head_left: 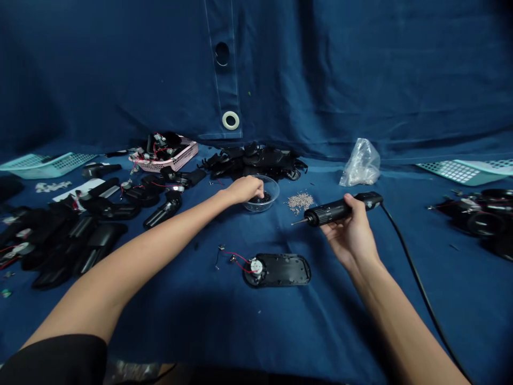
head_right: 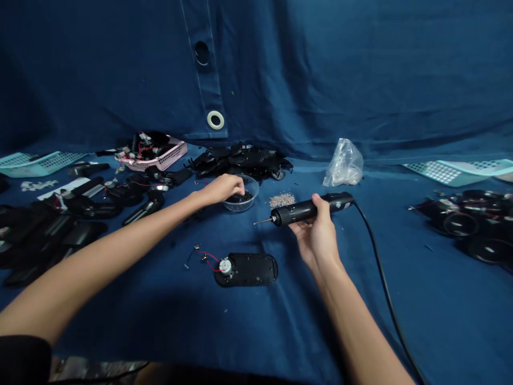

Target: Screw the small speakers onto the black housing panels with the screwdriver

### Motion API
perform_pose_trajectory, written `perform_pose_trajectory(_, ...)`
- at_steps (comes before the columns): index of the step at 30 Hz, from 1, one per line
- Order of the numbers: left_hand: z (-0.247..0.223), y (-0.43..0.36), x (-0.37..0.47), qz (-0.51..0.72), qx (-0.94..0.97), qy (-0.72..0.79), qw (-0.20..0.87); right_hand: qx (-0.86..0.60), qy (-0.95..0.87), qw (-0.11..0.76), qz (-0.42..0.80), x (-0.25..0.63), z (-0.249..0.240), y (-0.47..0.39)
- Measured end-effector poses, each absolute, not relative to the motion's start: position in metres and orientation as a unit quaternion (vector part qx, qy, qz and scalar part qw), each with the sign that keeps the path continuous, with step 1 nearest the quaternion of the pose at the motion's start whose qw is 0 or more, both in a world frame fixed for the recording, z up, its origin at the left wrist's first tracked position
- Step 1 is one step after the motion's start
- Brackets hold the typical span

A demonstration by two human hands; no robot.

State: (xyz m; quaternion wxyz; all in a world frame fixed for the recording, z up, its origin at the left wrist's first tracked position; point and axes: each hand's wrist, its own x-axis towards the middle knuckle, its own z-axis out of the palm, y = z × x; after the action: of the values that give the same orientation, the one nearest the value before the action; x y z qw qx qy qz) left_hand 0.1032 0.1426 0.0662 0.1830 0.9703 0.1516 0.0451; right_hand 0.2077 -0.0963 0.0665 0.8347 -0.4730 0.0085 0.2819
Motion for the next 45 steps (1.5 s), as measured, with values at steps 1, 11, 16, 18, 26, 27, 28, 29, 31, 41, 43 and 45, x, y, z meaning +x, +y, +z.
perform_pose_trajectory(1,0.068,0.134,0.099,0.087,0.965,0.155,0.193,-0.474,0.009,0.834,0.284,0.208,0.066,-0.096)
perform_pose_trajectory(11,0.070,-0.009,0.038,0.465,0.775,0.104,0.415,-0.449,0.021,0.828,0.336,0.198,0.065,-0.095)
perform_pose_trajectory(16,0.065,-0.017,0.036,0.530,0.745,0.098,0.393,-0.424,0.034,0.825,0.373,0.186,0.066,-0.092)
perform_pose_trajectory(18,0.064,-0.014,0.036,0.542,0.741,0.098,0.385,-0.420,0.035,0.826,0.374,0.182,0.066,-0.091)
perform_pose_trajectory(26,0.059,-0.012,0.037,0.535,0.749,0.128,0.371,-0.420,0.046,0.819,0.388,0.179,0.062,-0.089)
perform_pose_trajectory(27,0.057,-0.011,0.037,0.534,0.746,0.132,0.375,-0.420,0.047,0.819,0.389,0.179,0.062,-0.089)
perform_pose_trajectory(28,0.055,-0.011,0.037,0.535,0.743,0.133,0.381,-0.419,0.049,0.818,0.390,0.179,0.061,-0.088)
perform_pose_trajectory(29,0.053,-0.011,0.038,0.537,0.738,0.133,0.387,-0.420,0.051,0.817,0.392,0.178,0.061,-0.088)
perform_pose_trajectory(31,0.049,-0.010,0.037,0.545,0.729,0.132,0.393,-0.420,0.057,0.815,0.395,0.177,0.061,-0.087)
perform_pose_trajectory(41,0.041,-0.002,0.038,0.565,0.737,0.106,0.356,-0.415,0.052,0.815,0.401,0.172,0.058,-0.087)
perform_pose_trajectory(43,0.039,0.001,0.039,0.561,0.739,0.113,0.355,-0.417,0.050,0.812,0.404,0.171,0.058,-0.088)
perform_pose_trajectory(45,0.037,0.004,0.038,0.547,0.745,0.128,0.360,-0.423,0.052,0.809,0.405,0.171,0.058,-0.088)
